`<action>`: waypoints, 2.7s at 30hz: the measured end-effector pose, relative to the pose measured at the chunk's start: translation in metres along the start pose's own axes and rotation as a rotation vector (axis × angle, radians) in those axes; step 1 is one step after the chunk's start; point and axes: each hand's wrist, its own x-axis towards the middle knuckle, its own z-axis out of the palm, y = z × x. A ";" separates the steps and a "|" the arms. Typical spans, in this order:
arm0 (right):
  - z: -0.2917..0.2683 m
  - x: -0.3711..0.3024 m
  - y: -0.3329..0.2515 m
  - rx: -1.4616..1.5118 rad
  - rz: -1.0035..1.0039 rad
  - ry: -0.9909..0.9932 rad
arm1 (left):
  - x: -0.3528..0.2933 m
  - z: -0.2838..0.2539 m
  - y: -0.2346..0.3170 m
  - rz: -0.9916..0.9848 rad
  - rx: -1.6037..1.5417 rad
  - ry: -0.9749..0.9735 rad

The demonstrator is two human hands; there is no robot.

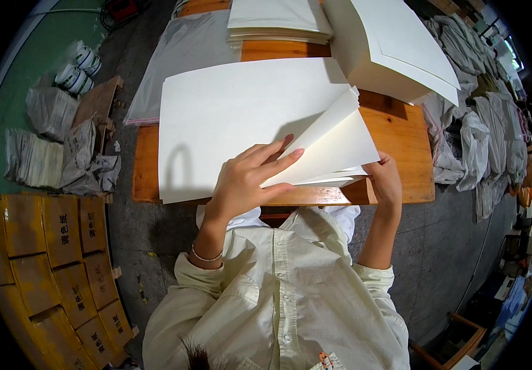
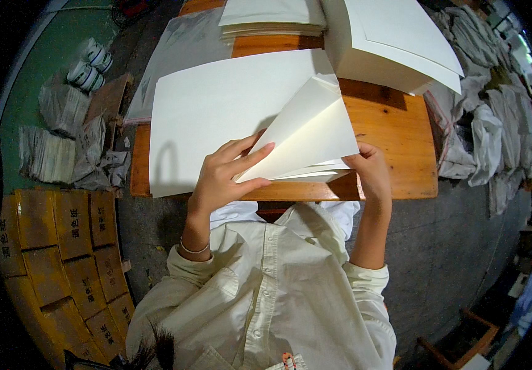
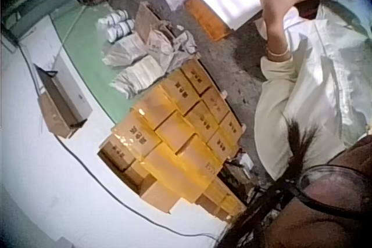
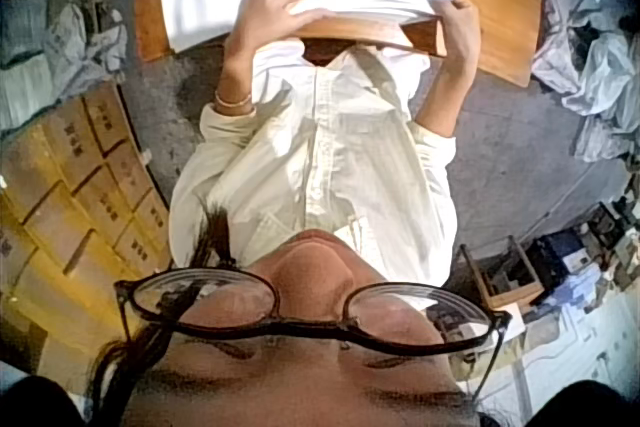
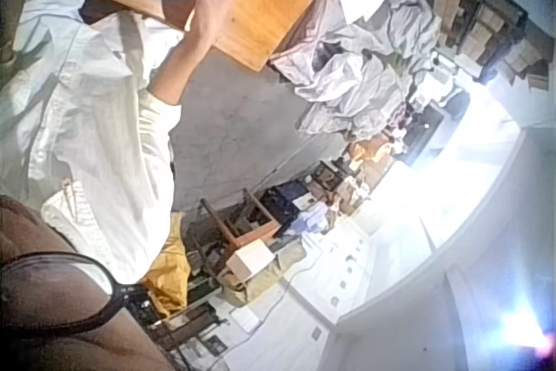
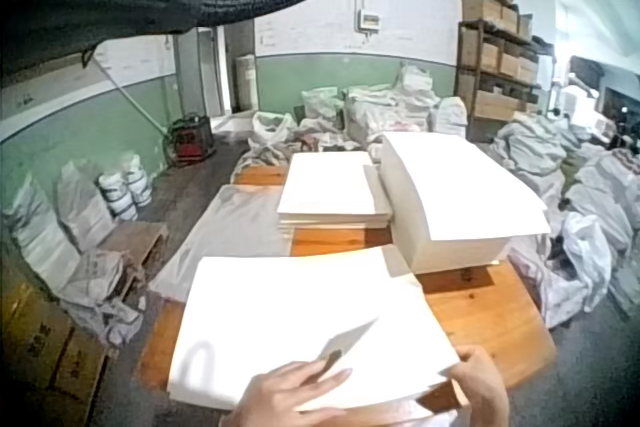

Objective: The person sits on the floor at a low wooden table and handles stacks of white paper. They pick up sheets, fold them in half, and place them into clear plastic bags. The person repeats this process, handling the paper and bags by hand.

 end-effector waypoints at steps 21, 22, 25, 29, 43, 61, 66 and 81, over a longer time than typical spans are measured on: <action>0.015 -0.008 -0.016 0.089 -0.086 -0.094 | 0.000 0.003 0.002 0.019 0.051 0.014; 0.016 -0.009 -0.017 0.089 -0.088 -0.087 | 0.000 0.003 0.002 0.037 0.077 0.030; 0.014 -0.006 -0.012 0.121 -0.081 -0.027 | 0.001 0.003 0.002 0.030 0.086 0.038; 0.001 -0.009 -0.016 0.261 -0.015 -0.066 | -0.002 0.009 -0.007 0.011 0.061 0.103; 0.009 -0.028 -0.022 -0.265 -0.224 -0.125 | -0.002 0.003 0.002 0.030 0.204 -0.072; 0.000 -0.041 -0.033 -0.206 -0.188 -0.140 | -0.004 0.005 -0.005 0.032 0.117 -0.036; 0.000 -0.044 -0.036 -0.209 -0.177 -0.127 | -0.003 0.002 -0.002 0.043 0.127 -0.046; -0.003 -0.039 -0.030 -0.219 -0.189 -0.088 | -0.005 0.004 -0.008 0.027 0.045 -0.020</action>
